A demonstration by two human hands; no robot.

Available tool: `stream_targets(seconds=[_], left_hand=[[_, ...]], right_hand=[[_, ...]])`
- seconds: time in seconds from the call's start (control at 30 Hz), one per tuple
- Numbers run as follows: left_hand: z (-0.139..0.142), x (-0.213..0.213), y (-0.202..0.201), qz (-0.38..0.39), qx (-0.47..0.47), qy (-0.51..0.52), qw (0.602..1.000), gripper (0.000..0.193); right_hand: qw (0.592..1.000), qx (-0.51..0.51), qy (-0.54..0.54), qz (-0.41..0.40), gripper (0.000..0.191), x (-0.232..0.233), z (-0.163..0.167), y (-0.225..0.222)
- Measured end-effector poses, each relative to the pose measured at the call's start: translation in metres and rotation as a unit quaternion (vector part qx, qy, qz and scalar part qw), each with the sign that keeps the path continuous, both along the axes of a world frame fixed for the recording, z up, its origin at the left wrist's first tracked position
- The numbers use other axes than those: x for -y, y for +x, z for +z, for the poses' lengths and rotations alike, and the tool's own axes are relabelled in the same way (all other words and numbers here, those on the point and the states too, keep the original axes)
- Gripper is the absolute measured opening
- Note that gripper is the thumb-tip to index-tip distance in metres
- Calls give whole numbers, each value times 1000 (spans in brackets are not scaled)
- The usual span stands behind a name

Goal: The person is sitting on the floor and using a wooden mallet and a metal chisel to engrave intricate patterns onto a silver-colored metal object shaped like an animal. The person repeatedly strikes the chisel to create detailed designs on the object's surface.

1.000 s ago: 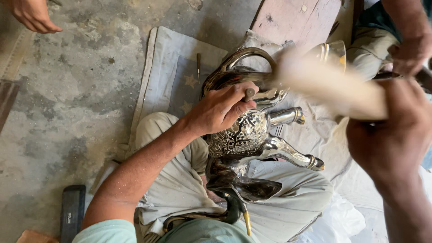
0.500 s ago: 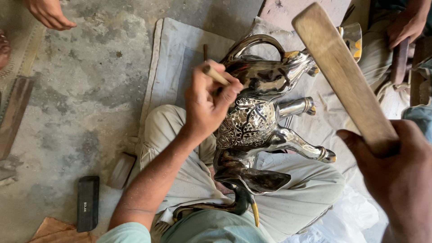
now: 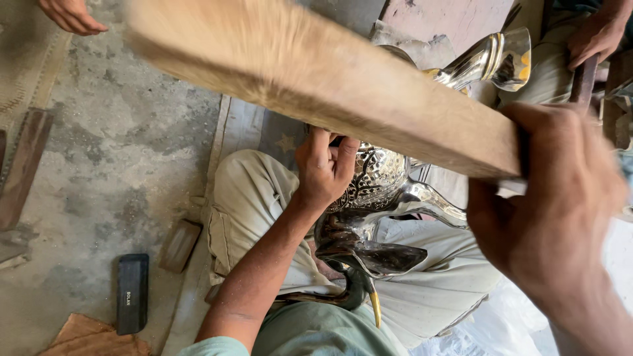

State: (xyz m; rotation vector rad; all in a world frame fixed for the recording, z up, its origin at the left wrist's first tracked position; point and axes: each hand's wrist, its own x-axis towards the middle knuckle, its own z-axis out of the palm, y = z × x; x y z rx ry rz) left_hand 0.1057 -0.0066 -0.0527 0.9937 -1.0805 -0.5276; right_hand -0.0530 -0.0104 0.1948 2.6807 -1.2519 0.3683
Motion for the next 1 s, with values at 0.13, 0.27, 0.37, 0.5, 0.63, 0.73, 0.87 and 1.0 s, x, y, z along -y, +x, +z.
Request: stream_targets(seconds=[0.13,0.27,0.37,0.5,0.63,0.73,0.87,1.0], left_hand=[[-6,-4,0,-2,32,14,999,30],[-10,-3,-1,45,88,26,995,12],[-7,-2,0,11,8,0,1000,29],[-3,0,0,60,70,-11,996,19],[-2,0,-2,19,0,-39,999,22],[-5,2,-4,28,5,0,1000,19],[-7,3,-4,27,12,55,998,17],[-1,-1,-4,1,-43,-12,999,23]], right_hand=[[981,-159,-110,-23,29,5,-3,8],[990,-120,-76,-18,20,11,-9,4],[975,-188,-115,-17,10,16,-13,-4],[986,-143,-77,-37,11,19,-24,-11],[952,-242,-184,-36,14,20,-27,-9],[961,-186,-205,-19,4,20,-23,1],[937,-261,-234,-18,16,21,-13,16],[979,-142,-142,-18,14,23,-11,15]])
